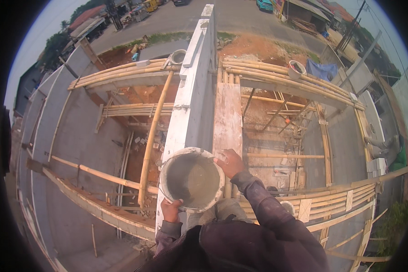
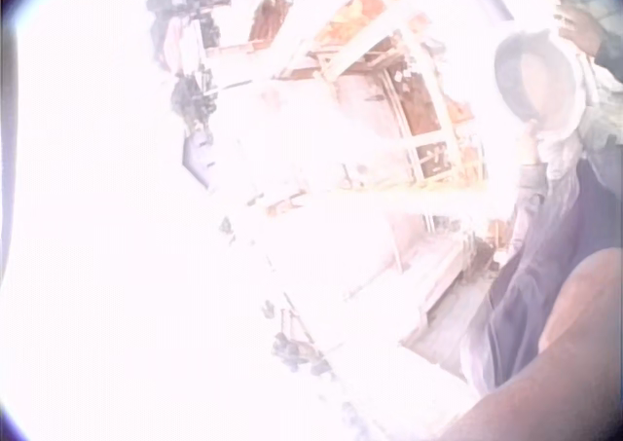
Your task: The person applies cement mortar to a concrete beam using a trowel, then places white rectangular tiles onto the mortar and presses them into position. The person also uses a tape measure to check dimensions on the beam.
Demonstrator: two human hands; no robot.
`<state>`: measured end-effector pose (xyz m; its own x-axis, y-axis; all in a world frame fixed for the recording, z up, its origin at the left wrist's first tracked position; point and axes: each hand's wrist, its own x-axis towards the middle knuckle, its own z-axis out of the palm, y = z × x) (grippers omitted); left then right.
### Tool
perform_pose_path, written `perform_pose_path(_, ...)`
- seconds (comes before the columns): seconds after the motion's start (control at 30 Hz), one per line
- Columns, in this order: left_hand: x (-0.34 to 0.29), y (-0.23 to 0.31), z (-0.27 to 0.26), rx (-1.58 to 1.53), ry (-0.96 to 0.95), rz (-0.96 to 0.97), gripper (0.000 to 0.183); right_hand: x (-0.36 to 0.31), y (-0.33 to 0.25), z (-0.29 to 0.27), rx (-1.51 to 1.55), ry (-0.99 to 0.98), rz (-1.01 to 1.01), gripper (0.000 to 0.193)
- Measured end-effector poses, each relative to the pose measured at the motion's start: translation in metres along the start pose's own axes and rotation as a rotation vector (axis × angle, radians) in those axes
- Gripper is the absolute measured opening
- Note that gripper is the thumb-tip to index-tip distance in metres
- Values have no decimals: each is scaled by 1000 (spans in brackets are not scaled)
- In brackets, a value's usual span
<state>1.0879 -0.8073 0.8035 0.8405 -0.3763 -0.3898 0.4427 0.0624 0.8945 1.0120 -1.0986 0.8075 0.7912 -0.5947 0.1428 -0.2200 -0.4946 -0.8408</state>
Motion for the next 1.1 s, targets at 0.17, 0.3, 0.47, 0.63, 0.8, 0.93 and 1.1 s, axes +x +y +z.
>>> perform_pose_path(0.17,54,-8,48,-86,-69,-77,40,59,26,1,-192,-130,126,30)
perform_pose_path(0.3,98,4,100,-153,-25,95,40,144,39,-9,-300,-68,11,24)
perform_pose_path(0.47,142,39,129,-83,26,102,39,220,13,-11,-151,66,-123,18)
perform_pose_path(0.63,175,71,151,-86,80,145,35,260,-20,-28,-142,-88,-108,14)
perform_pose_path(0.8,212,86,184,-254,194,214,38,301,-34,-31,-359,-217,-260,11)
perform_pose_path(0.93,252,88,198,-255,292,259,39,363,-22,-30,-171,-159,-261,11)
perform_pose_path(1.1,298,70,212,-414,458,200,43,447,41,-19,-149,-149,-147,19)
